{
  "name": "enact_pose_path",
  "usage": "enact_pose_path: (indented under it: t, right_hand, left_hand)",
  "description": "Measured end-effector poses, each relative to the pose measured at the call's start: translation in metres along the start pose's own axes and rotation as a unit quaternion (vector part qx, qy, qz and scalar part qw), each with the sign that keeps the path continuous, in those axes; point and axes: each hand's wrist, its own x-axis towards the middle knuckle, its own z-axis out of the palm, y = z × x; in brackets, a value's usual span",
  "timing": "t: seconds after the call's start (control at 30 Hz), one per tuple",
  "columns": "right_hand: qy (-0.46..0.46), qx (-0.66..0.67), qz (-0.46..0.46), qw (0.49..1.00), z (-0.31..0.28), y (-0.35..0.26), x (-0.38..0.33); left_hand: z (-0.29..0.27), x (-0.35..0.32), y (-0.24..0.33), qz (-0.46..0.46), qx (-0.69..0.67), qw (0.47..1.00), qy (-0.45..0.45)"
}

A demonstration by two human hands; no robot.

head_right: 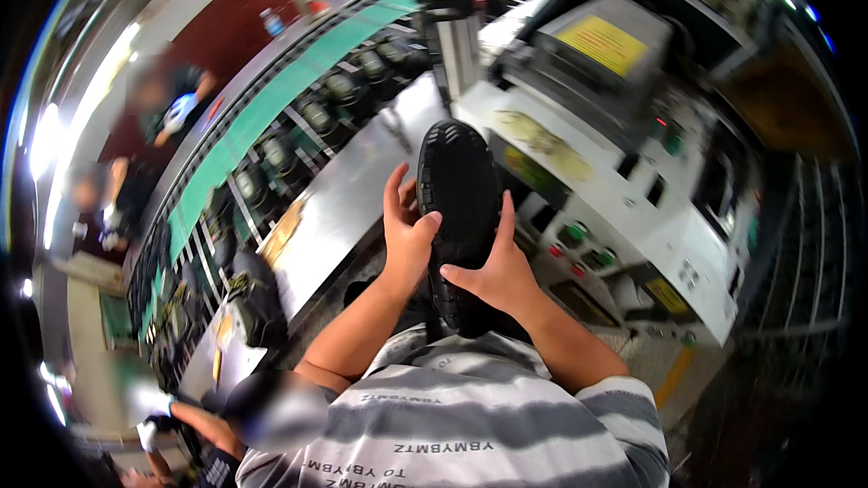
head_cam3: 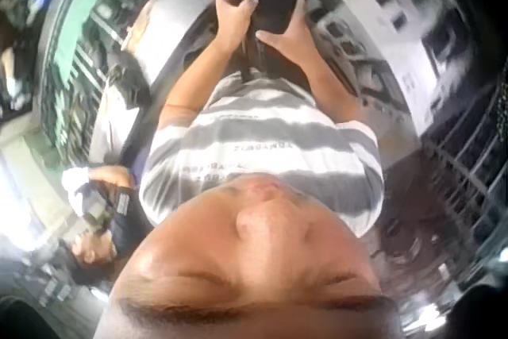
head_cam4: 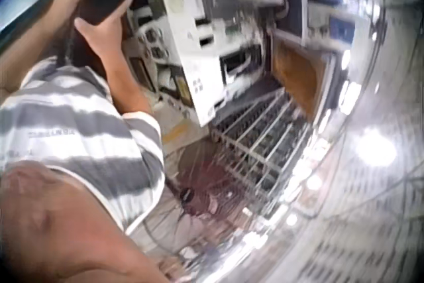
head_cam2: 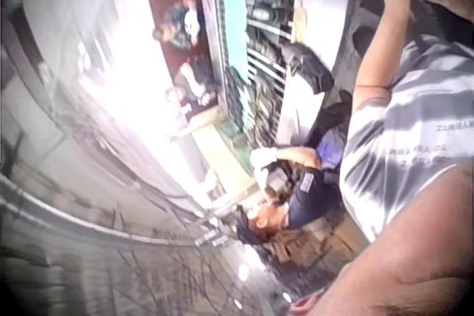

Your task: The person picks up shoe uppers on lasts from a conveyor belt and places them into an assembly machine. They operate the machine using green buttons and then remove the shoe.

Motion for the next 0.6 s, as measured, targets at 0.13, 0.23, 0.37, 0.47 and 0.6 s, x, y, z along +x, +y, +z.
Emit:
enact_pose_path:
  t: [0.13,0.23,0.37,0.47,0.6]
  right_hand:
    - [0.168,0.030,-0.094,0.981,-0.055,0.023,-0.035]
    - [0.278,0.094,-0.101,0.951,-0.100,0.033,-0.068]
    - [0.408,0.114,-0.077,0.903,-0.189,0.020,-0.097]
    - [0.544,-0.136,-0.104,0.821,-0.295,0.022,-0.102]
    - [0.567,-0.221,0.031,0.793,-0.424,-0.002,-0.075]
  left_hand:
    - [0.086,-0.005,-0.013,0.125,0.162,0.957,-0.208]
    - [0.129,-0.010,-0.007,0.234,0.247,0.876,-0.341]
    - [0.111,-0.013,-0.052,0.237,0.226,0.865,-0.380]
    - [0.046,-0.018,-0.135,0.017,0.314,0.879,-0.357]
    - [-0.005,-0.014,-0.188,-0.089,0.347,0.895,-0.265]
